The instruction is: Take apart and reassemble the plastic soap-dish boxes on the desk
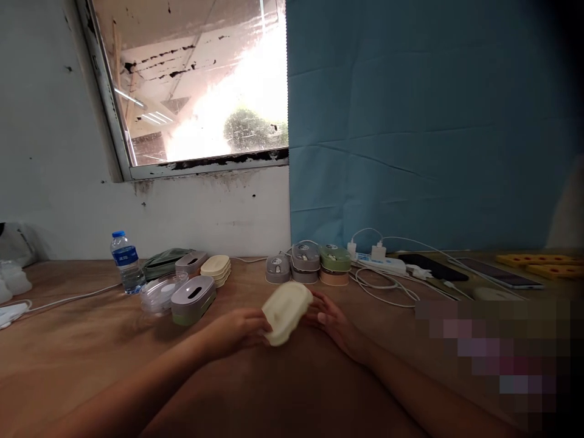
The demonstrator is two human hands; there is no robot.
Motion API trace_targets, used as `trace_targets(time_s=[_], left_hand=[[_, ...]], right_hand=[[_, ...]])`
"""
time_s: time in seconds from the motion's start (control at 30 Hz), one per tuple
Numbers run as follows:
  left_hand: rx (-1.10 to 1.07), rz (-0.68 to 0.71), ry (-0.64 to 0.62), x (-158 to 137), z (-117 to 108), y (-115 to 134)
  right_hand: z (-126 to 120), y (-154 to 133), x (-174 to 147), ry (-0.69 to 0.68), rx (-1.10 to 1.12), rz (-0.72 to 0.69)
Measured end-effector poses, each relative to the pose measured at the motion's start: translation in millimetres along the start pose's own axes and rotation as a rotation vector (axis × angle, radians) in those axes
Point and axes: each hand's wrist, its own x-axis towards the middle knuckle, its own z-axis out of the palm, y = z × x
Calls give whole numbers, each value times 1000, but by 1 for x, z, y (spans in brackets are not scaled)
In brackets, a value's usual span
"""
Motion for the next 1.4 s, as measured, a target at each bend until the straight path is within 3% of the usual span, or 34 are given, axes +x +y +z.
trace_targets(time_s=[0.1,0.17,0.3,0.4,0.5,0.73,1.07,1.27,1.4], left_hand=[[136,-105,115,2,-24,-47],[244,-287,180,2,-44,-83],[304,-463,271,-1,-75,-148],[307,-543,267,-1,-80,-179],[293,-572,226,1,-73,-194],[275,-592,163,-1,-58,-202],[313,-657,134,-5,-56,-196],[374,-698,164,0,-60,-172],[395,-645,191,23,-53,-132]], right_hand=[[-1,1,3,41,-7,104],[-2,2,4,34,-41,113],[-4,5,3,45,-119,106],[-6,8,3,70,-148,100],[-7,11,4,78,-153,101],[-6,9,4,60,-135,106],[-3,3,1,43,-123,107],[-3,3,2,39,-122,108],[-3,5,3,46,-114,102]])
